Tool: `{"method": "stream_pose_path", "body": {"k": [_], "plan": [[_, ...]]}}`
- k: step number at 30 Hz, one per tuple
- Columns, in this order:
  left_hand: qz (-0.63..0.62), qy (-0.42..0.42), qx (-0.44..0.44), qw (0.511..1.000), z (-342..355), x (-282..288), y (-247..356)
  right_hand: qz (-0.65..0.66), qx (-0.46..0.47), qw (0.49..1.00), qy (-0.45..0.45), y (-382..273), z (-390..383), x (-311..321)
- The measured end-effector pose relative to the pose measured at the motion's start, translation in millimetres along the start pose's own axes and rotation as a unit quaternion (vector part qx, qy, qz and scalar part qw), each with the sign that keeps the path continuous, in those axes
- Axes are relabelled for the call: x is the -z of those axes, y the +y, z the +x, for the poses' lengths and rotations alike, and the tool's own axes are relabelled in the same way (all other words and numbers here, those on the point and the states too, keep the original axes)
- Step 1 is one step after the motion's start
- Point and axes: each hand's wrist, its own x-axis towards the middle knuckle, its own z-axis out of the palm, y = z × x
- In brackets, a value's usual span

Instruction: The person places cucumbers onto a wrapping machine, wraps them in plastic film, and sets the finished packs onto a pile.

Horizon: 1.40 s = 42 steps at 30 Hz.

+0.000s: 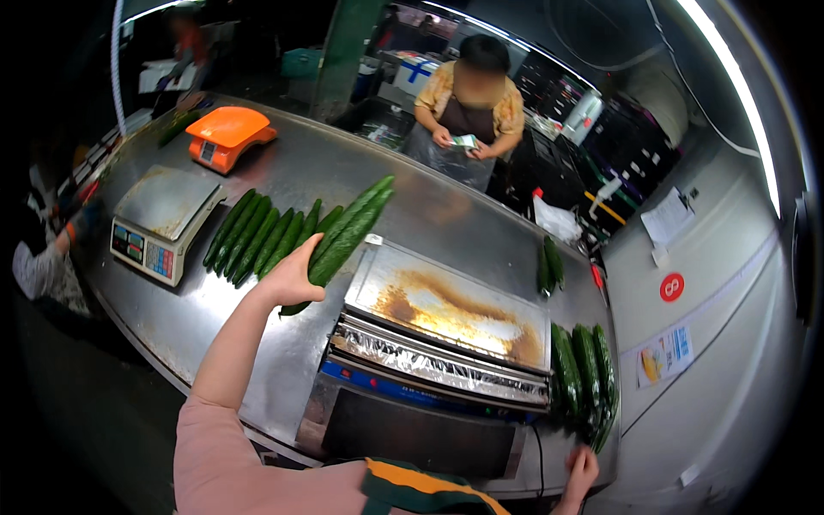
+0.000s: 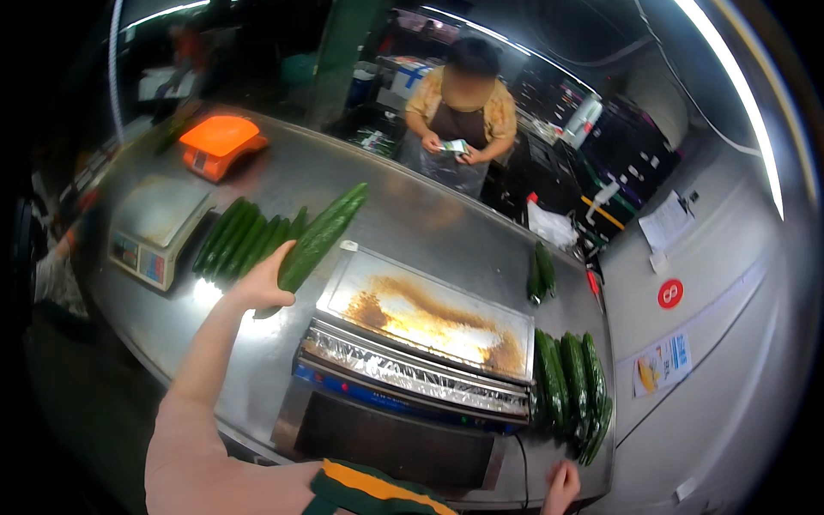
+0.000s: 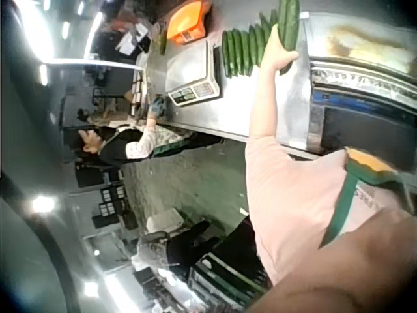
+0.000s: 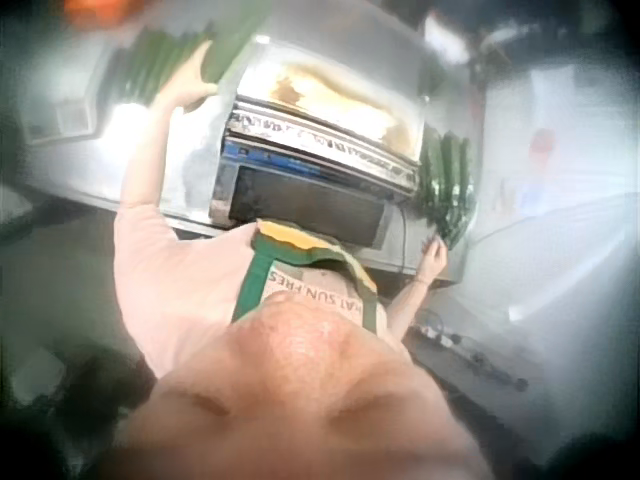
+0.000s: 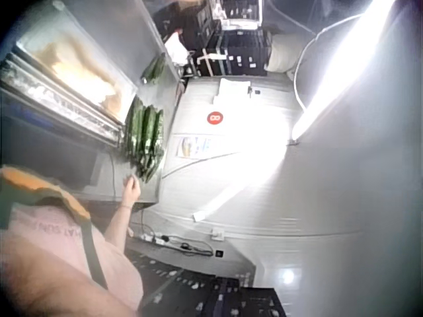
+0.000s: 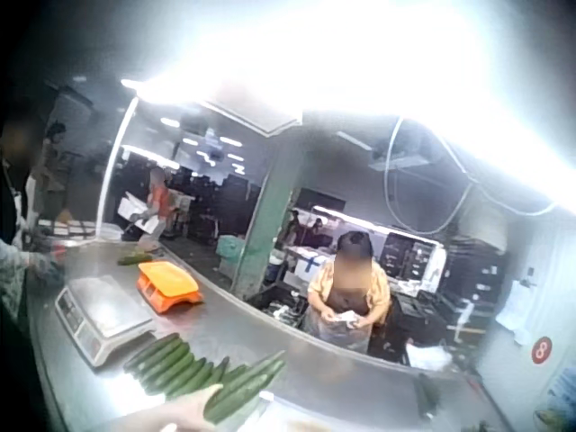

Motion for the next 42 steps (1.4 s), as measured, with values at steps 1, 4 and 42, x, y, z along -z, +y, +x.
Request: {"method": "stream_pose_path", "body": {"k": [1, 4, 42], "plan": [[0.025, -0.015, -0.052, 0.998, 4, -1, 20, 0.063, 0.011, 0.996, 0.062, -33, 12, -37], [0.16, -0.079, -0.173, 0.969, 28, -28, 66, 0.046, 0.113, 0.991, -0.061, -104, 58, -119], [0.066, 0.221, 0.029, 0.973, -65, -91, -14, -0.365, 0.251, 0.896, 0.01, -74, 78, -150]]}}
